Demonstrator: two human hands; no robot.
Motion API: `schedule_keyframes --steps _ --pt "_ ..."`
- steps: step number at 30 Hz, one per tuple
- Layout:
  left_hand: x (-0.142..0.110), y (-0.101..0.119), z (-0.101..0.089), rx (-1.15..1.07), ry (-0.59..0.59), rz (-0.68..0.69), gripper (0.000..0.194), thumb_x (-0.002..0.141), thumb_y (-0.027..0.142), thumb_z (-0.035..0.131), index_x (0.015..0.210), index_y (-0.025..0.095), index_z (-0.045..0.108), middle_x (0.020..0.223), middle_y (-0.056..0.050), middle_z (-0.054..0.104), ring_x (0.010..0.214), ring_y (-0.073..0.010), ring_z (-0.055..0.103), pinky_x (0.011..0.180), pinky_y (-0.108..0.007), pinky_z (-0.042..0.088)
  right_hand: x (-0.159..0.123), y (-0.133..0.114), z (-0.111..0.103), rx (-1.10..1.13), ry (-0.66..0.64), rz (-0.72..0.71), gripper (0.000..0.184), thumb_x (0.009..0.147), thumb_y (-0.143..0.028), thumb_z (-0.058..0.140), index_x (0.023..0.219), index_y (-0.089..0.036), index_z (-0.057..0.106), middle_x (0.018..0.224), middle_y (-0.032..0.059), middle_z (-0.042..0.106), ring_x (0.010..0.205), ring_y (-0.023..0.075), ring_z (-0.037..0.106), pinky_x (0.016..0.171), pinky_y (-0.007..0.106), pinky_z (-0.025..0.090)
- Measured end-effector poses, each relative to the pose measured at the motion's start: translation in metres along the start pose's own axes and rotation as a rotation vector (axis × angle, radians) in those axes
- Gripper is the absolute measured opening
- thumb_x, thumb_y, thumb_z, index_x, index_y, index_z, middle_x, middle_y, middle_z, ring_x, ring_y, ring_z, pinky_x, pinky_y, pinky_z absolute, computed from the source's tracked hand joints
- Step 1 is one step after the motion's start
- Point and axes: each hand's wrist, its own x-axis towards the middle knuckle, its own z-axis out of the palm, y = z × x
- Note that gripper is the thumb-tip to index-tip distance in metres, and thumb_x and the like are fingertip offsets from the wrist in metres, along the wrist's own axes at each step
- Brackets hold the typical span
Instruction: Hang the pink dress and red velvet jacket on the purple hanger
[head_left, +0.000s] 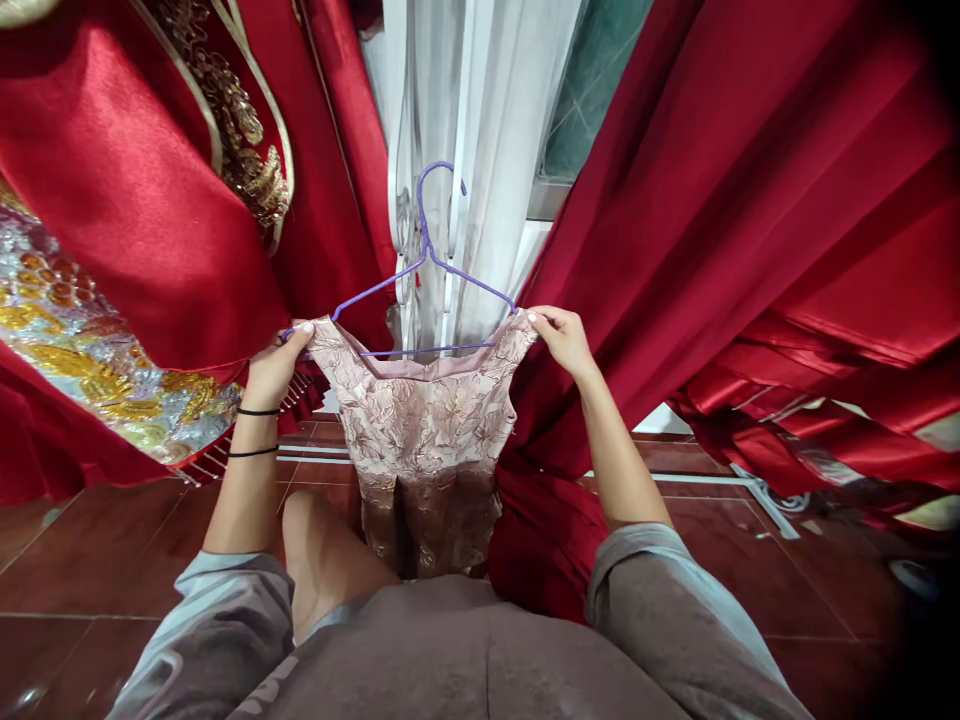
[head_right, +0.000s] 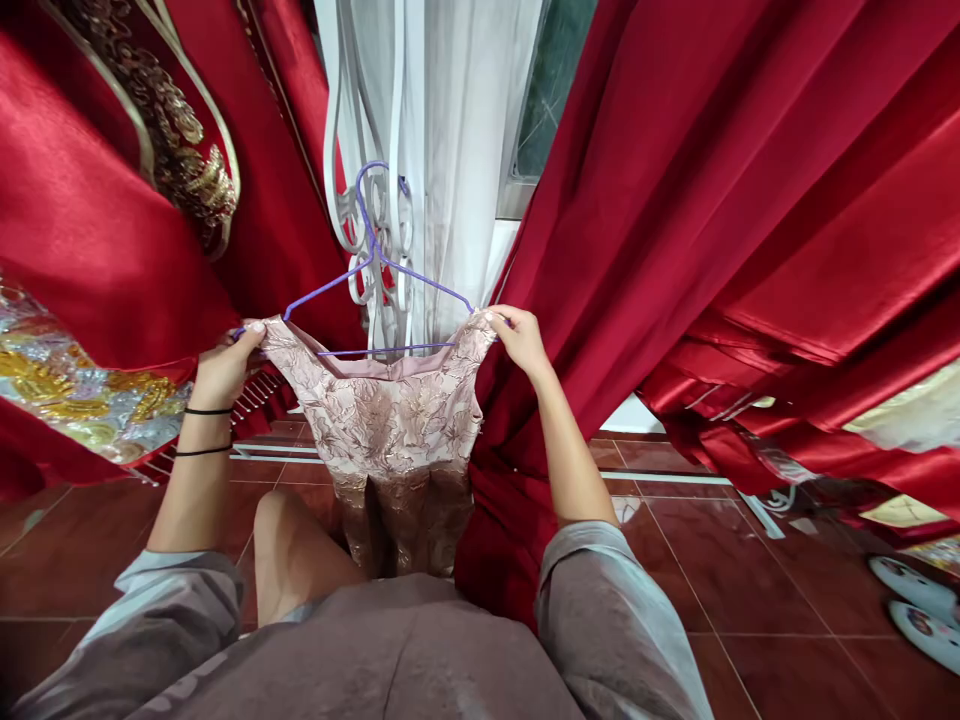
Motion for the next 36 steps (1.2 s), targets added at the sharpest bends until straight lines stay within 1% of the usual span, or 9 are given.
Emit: schedule_keyframes --steps 4,7,10,15,21,24,28,32,36 --pt "-0.013 -0.005 0.0 -0.23 0.092 -0.088 0.041 0.054 0.041 0.087 0.075 0.015 0.064 0.065 0.003 0.063 0.051 -0.0078 0.056 0.05 -0.019 0.051 -0.015 0.016 -0.001 0.343 0.129 0.192 0.04 0.068 -0.052 0.076 0.088 -0.017 0.076 0.065 -0.0014 0.065 0.052 0.0099 0.053 0.046 0.023 0.045" --pt "-0.021 -0.008 0.0 -0.365 0.044 -0.124 0.035 0.061 0.038 0.085 0.08 0.014 0.068 0.062 0.002 0.063 0.048 -0.0076 0.056 0.047 -0.018 0.049 -0.03 0.016 -0.001 0.508 0.242 0.257 0.04 0.061 -0.049 0.082 0.084 -0.017 0.076 0.062 -0.0025 0.064 0.049 0.0076 0.05 0.043 0.02 0.043" --pt "-0.025 -0.011 0.004 -0.468 0.069 -0.087 0.026 0.069 0.034 0.081 0.078 0.012 0.069 0.058 0.003 0.061 0.047 -0.0057 0.054 0.05 -0.016 0.048 -0.037 0.01 0.004 0.591 0.318 0.279 0.039 0.06 -0.046 0.083 0.082 -0.015 0.075 0.061 -0.0024 0.063 0.048 0.0069 0.049 0.041 0.019 0.042" --pt "-0.027 -0.02 0.012 -0.527 0.129 -0.044 0.023 0.076 0.034 0.078 0.083 0.014 0.07 0.08 -0.001 0.071 0.075 -0.0104 0.067 0.075 -0.019 0.054 -0.039 0.009 0.014 0.706 0.387 0.324 0.035 0.064 -0.044 0.081 0.083 -0.016 0.073 0.061 -0.0033 0.061 0.049 0.0055 0.048 0.04 0.016 0.04" --pt "-0.037 -0.04 0.016 -0.605 0.199 -0.076 0.019 0.085 0.036 0.068 0.087 0.017 0.068 0.089 -0.002 0.073 0.096 -0.0111 0.067 0.092 -0.019 0.051 -0.051 0.01 0.031 0.778 0.56 0.353 0.032 0.067 -0.046 0.078 0.08 -0.018 0.07 0.065 -0.0039 0.061 0.052 0.0049 0.05 0.045 0.014 0.045" --pt "-0.045 -0.047 0.015 -0.628 0.23 -0.083 0.018 0.087 0.034 0.066 0.088 0.017 0.068 0.088 -0.002 0.073 0.091 -0.0104 0.068 0.088 -0.02 0.054 -0.056 0.005 0.041 0.733 0.652 0.334 0.033 0.07 -0.049 0.075 0.08 -0.018 0.07 0.066 -0.004 0.062 0.054 0.0062 0.054 0.052 0.017 0.051" --pt "-0.053 -0.056 0.004 -0.484 0.312 -0.07 0.018 0.081 0.031 0.071 0.086 0.014 0.068 0.077 0.0 0.07 0.064 -0.009 0.065 0.067 -0.021 0.058 -0.059 0.005 0.047 0.586 0.748 0.288 0.031 0.071 -0.045 0.072 0.085 -0.017 0.073 0.069 -0.0032 0.066 0.061 0.0097 0.06 0.059 0.023 0.055" --pt "-0.063 -0.077 -0.011 -0.363 0.345 -0.282 0.011 0.086 0.025 0.063 0.088 0.015 0.066 0.074 0.0 0.069 0.06 -0.0073 0.063 0.06 -0.018 0.055 -0.074 0.018 0.054 0.589 0.728 0.355 0.025 0.066 -0.036 0.076 0.082 -0.017 0.073 0.078 -0.0006 0.073 0.073 0.0125 0.065 0.071 0.026 0.057" --pt "-0.095 -0.11 -0.023 -0.249 0.237 -0.531 0.014 0.09 0.027 0.059 0.082 0.017 0.064 0.065 0.002 0.065 0.056 -0.0068 0.061 0.059 -0.017 0.053 -0.117 0.036 0.065 0.845 0.539 0.718 0.024 0.058 -0.027 0.083 0.077 -0.017 0.072 0.079 0.0003 0.075 0.072 0.0109 0.068 0.069 0.02 0.057"
